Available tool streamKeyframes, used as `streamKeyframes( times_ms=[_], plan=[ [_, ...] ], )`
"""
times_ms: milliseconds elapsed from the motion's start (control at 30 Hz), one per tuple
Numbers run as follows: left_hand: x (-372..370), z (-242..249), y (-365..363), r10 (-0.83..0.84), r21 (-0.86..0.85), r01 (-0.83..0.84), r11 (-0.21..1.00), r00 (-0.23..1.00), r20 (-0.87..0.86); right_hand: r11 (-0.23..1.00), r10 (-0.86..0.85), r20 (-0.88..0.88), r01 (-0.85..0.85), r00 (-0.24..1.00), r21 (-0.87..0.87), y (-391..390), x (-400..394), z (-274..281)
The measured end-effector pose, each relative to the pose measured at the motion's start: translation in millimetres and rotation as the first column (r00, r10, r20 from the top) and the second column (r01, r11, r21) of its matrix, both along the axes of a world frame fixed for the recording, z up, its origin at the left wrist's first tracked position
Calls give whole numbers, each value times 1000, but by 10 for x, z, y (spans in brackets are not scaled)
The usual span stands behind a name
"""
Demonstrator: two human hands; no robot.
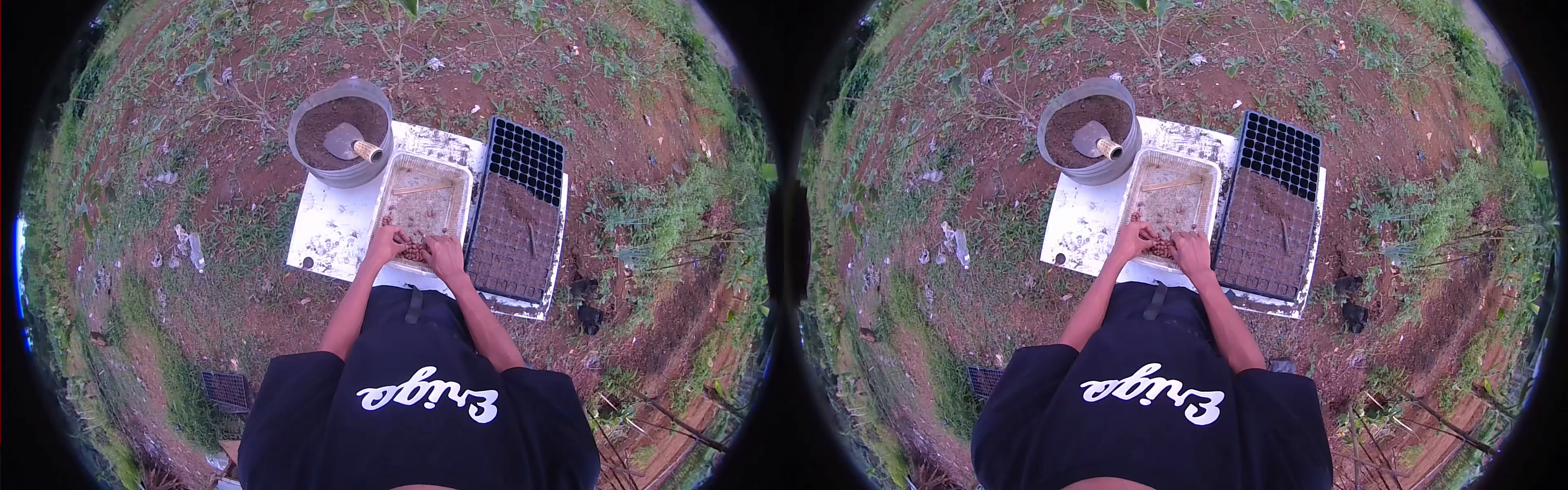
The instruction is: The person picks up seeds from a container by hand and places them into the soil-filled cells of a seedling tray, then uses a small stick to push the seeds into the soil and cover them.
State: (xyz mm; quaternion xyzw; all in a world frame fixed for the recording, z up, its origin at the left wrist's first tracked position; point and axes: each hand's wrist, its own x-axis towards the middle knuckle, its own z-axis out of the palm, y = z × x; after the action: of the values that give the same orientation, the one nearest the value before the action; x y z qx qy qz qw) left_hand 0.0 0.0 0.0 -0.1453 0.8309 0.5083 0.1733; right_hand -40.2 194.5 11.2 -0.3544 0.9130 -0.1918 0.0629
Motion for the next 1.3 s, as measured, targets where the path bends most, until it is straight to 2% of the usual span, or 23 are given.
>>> streamKeyframes(
  times_ms=[67,100,167,200,267,300,367,400,433,467,500,533,600,667,767,900,1033,1100,1167,1300],
  plan=[
    [-36,-41,12,115,92,-107,990,989,-96,993,-55,-16,52,998,-110,-3,-32,55],
    [141,-39,-14,114,89,-107,990,991,-76,992,-56,5,56,998,-109,-41,134,113],
    [118,-71,1,200,252,-174,952,977,-78,994,-100,122,105,988,-39,-60,89,220],
    [99,-62,-3,197,252,-171,953,977,-83,993,-102,118,107,988,-41,-78,67,204],
    [73,-51,11,210,222,-168,960,960,-185,927,-148,229,215,962,-308,-100,30,166],
    [61,8,14,208,225,-164,960,960,-186,927,-152,228,218,962,-305,-105,3,154],
    [27,124,13,210,220,-158,963,948,-238,725,-71,677,504,733,-469,-119,-82,125],
    [10,161,32,208,224,-154,962,948,-240,683,-68,799,612,597,-399,-129,-107,374],
    [-11,188,47,255,404,-155,902,945,-207,683,-72,797,612,599,-399,-117,-129,405],
    [-15,216,56,296,568,-156,808,941,-162,597,9,856,684,517,-420,-108,-136,434],
    [-17,248,64,298,570,-158,807,941,-161,506,100,895,752,434,-421,-93,-142,430],
    [-20,279,76,274,507,-143,850,942,-195,509,100,896,751,433,-420,-75,-149,426],
    [-34,348,103,253,442,-132,887,941,-225,467,129,938,815,322,-344,-14,-166,368],
    [-62,420,132,235,318,-124,940,911,-338,486,114,940,807,322,-336,43,-177,249],
    [-102,638,164,192,288,-66,955,879,-436,502,107,941,800,320,-329,80,-157,250],
    [-142,592,193,180,303,-35,952,866,-466,527,113,935,778,335,-343,88,-149,308],
    [-154,568,214,174,339,-22,940,888,-425,517,113,932,781,344,-351,85,-134,402],
    [-163,528,216,169,342,-16,939,890,-423,480,93,946,819,311,-316,74,-128,430],
    [-153,484,224,286,564,-83,821,916,-281,471,102,933,809,345,-351,85,-134,452],
    [-143,434,191,307,604,-163,780,941,-143,469,76,911,792,405,-391,91,-118,570]
  ],
)
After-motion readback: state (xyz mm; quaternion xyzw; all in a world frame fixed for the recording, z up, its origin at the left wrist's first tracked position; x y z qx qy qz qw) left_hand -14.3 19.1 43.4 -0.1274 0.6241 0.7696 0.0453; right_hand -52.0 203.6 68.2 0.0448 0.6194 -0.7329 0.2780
